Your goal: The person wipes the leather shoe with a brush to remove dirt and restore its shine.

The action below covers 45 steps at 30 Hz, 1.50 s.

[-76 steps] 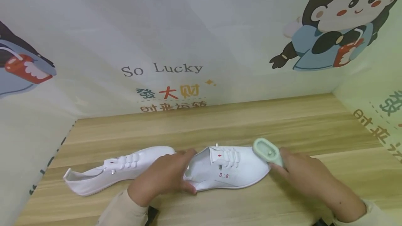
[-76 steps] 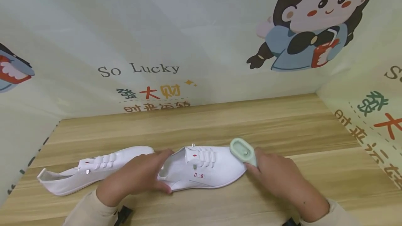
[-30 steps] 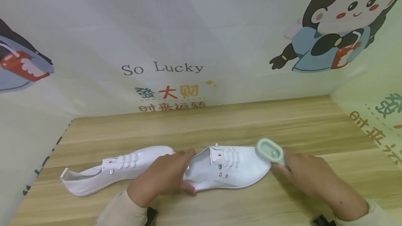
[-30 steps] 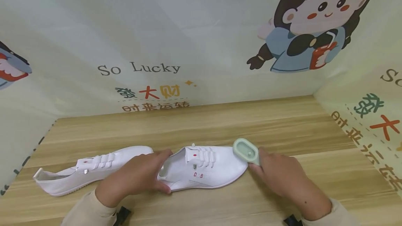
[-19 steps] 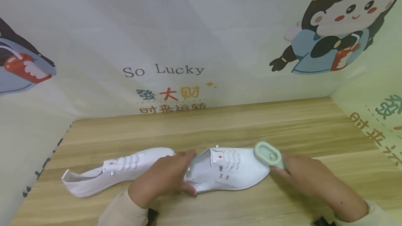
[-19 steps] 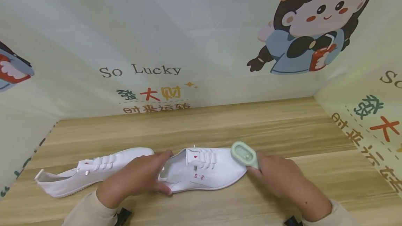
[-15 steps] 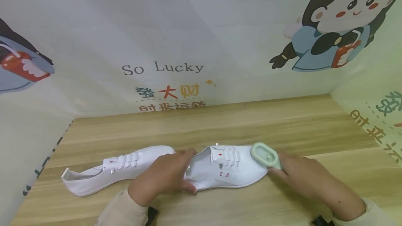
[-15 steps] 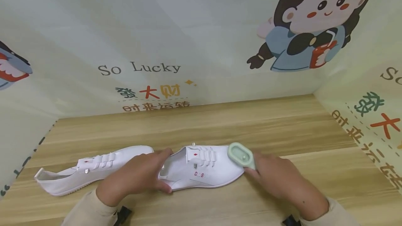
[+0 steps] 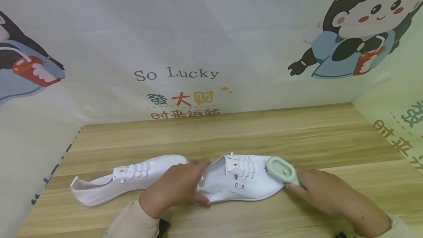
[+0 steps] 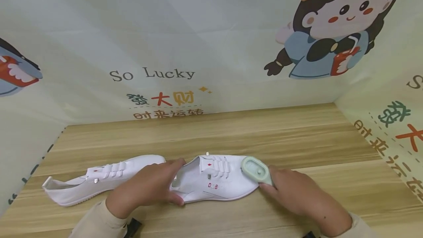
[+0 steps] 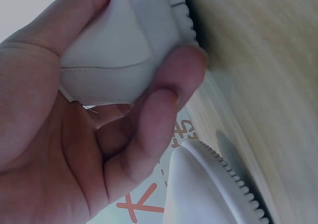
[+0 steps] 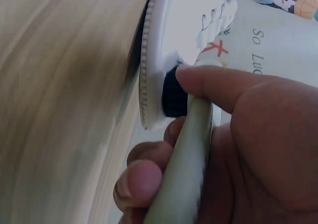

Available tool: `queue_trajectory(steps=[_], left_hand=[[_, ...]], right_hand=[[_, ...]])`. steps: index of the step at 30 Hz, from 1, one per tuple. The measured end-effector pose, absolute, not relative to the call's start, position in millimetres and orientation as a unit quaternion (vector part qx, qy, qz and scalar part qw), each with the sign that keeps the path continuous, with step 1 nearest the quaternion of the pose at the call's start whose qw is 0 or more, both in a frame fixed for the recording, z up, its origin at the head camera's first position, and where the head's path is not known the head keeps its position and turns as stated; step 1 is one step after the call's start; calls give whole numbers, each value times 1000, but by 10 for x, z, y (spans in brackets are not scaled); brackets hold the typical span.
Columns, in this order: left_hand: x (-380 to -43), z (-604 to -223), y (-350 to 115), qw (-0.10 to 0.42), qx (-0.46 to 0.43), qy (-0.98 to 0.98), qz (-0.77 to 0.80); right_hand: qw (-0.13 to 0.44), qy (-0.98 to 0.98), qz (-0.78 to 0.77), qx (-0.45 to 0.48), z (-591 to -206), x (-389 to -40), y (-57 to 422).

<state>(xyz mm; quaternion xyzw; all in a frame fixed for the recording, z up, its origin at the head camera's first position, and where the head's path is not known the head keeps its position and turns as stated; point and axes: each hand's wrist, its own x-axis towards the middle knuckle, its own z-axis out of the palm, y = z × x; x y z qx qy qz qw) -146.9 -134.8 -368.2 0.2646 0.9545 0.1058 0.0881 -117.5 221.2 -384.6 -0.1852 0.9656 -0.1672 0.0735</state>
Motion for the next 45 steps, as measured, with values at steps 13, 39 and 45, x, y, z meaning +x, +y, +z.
queue_trajectory(steps=[13,39,45], left_hand=[[-1451,-3664,-1372,78,275,952,107],[-1476,-3671,-1371,80,275,951,114],[-1468,-3668,-1366,85,275,951,117]], right_hand=[[63,974,-167,-143,-3808,-1254,2253],[49,974,-143,-172,-3805,-1149,2138],[24,980,-131,-151,-3799,-1180,2191]])
